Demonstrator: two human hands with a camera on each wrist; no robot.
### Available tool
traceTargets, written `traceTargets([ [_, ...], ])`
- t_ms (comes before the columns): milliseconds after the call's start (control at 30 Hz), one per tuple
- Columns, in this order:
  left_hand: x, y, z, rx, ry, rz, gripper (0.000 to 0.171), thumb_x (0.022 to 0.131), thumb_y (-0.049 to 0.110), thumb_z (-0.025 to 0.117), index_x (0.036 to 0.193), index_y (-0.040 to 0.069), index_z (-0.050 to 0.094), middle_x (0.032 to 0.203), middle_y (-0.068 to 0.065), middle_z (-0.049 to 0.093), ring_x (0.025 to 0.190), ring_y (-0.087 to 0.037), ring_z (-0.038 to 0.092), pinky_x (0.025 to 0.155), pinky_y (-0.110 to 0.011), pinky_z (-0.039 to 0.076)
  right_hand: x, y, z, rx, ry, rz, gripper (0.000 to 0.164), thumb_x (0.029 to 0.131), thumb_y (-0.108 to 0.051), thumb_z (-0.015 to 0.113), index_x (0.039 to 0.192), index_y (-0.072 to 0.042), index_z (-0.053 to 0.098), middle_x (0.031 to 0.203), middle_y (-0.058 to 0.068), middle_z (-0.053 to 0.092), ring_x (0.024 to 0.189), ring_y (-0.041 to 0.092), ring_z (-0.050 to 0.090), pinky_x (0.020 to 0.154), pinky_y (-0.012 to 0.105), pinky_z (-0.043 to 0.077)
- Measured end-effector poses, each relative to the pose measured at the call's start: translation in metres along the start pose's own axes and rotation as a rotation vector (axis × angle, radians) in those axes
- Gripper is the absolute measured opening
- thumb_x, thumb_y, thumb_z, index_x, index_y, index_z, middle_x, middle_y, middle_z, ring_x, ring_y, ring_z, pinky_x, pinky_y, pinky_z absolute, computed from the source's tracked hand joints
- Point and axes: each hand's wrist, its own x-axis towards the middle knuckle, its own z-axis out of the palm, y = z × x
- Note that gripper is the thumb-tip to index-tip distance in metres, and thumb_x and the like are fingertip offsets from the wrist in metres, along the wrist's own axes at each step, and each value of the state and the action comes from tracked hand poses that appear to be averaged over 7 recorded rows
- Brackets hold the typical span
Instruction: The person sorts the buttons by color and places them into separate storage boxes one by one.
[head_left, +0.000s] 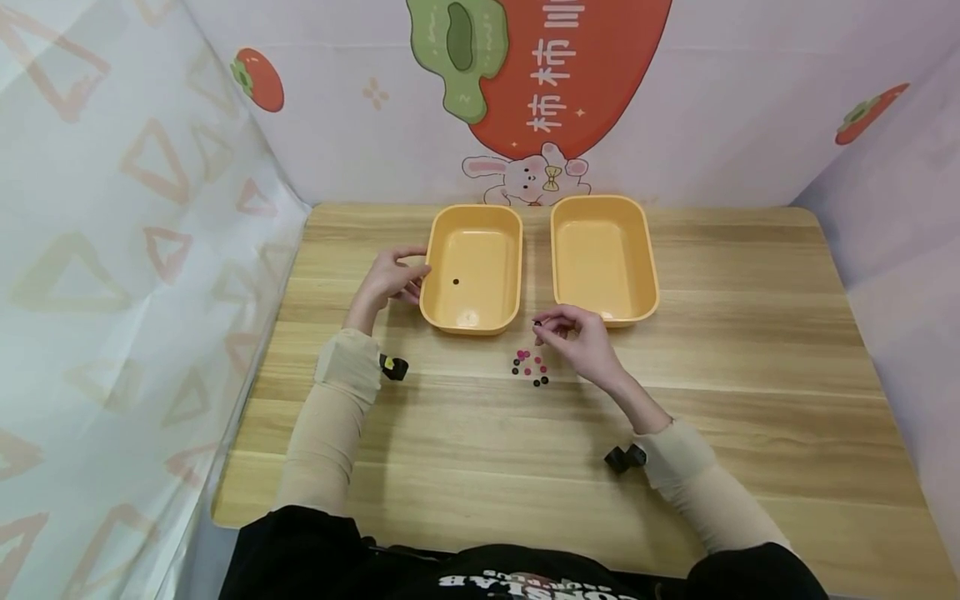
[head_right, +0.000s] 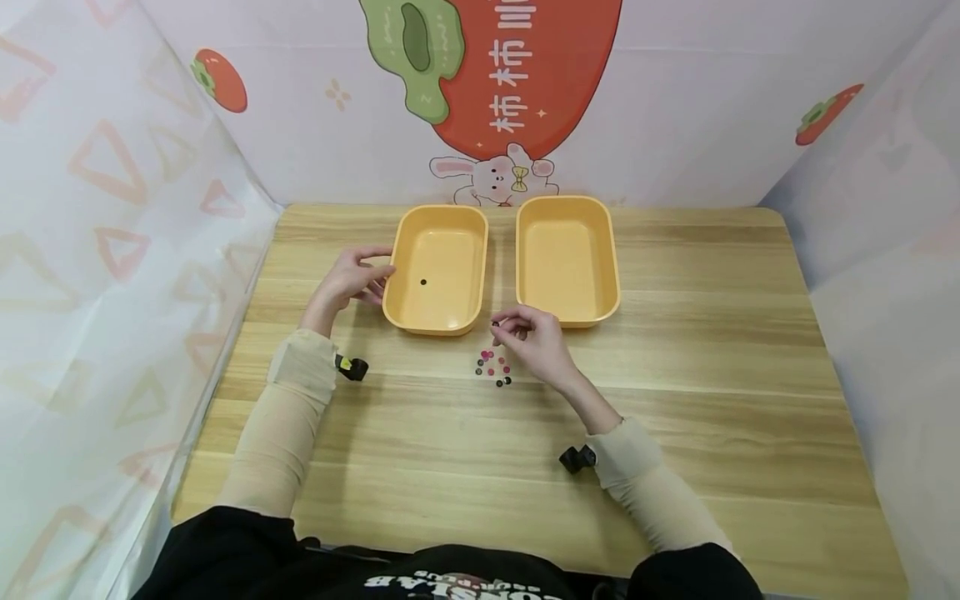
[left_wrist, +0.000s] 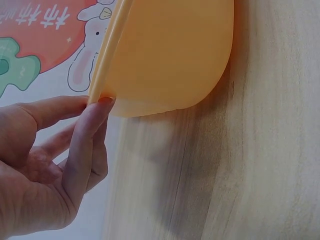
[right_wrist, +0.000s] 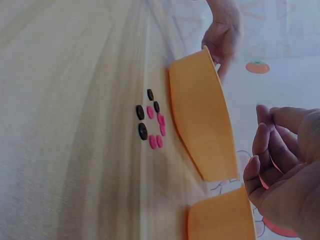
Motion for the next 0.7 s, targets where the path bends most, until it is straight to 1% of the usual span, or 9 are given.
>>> traceTargets([
  [133,0.000,0.001,-0.001,-0.011,-0.001,0.004,0.053,0.108,0.013,0.069,0.159,0.009,0.057,0.076,-0.004,0.073,0.054,-0.012,0.069,0.057,-0.032,0.068,0.011,-0.003,-0.004,-0.008,0.011,-0.019,0.014,0.100,0.006,0.075,0.113,0.012,0.076,0.089,0.030,0.078,0.076,0.010,0.076,0.067,0.012,0.052],
  [300,0.000,0.002,-0.002,-0.015,0.013,-0.003,0.054,0.108,0.013,0.068,0.160,0.009,0.056,0.077,-0.005,0.073,0.055,-0.011,0.068,0.057,-0.030,0.068,0.032,-0.007,-0.004,-0.035,0.031,-0.037,0.012,0.101,0.004,0.076,0.111,0.008,0.078,0.089,0.029,0.078,0.075,0.004,0.071,0.068,0.012,0.050],
  [367,0.000,0.002,-0.002,-0.013,0.022,-0.005,0.053,0.109,0.013,0.067,0.160,0.009,0.056,0.077,-0.005,0.073,0.055,-0.011,0.068,0.057,-0.030,0.068,0.041,-0.008,-0.001,-0.039,0.036,-0.036,0.012,0.100,0.004,0.076,0.111,0.009,0.078,0.088,0.027,0.077,0.074,0.001,0.068,0.067,0.012,0.050],
  [533,0.001,0.002,-0.001,-0.014,0.020,-0.009,0.055,0.109,0.013,0.067,0.162,0.009,0.054,0.074,-0.002,0.072,0.055,-0.011,0.069,0.059,-0.032,0.069,0.064,-0.008,0.009,-0.034,0.024,-0.035,0.014,0.100,0.004,0.077,0.112,0.011,0.077,0.090,0.028,0.075,0.072,-0.001,0.063,0.066,0.010,0.052],
  [700,0.002,0.001,0.000,-0.026,0.016,-0.009,0.055,0.109,0.013,0.068,0.162,0.009,0.054,0.072,0.000,0.073,0.053,-0.011,0.069,0.060,-0.034,0.070,0.081,-0.004,0.020,-0.046,0.012,-0.026,0.013,0.101,0.001,0.077,0.111,0.009,0.078,0.088,0.026,0.075,0.070,0.005,0.064,0.064,0.010,0.052],
])
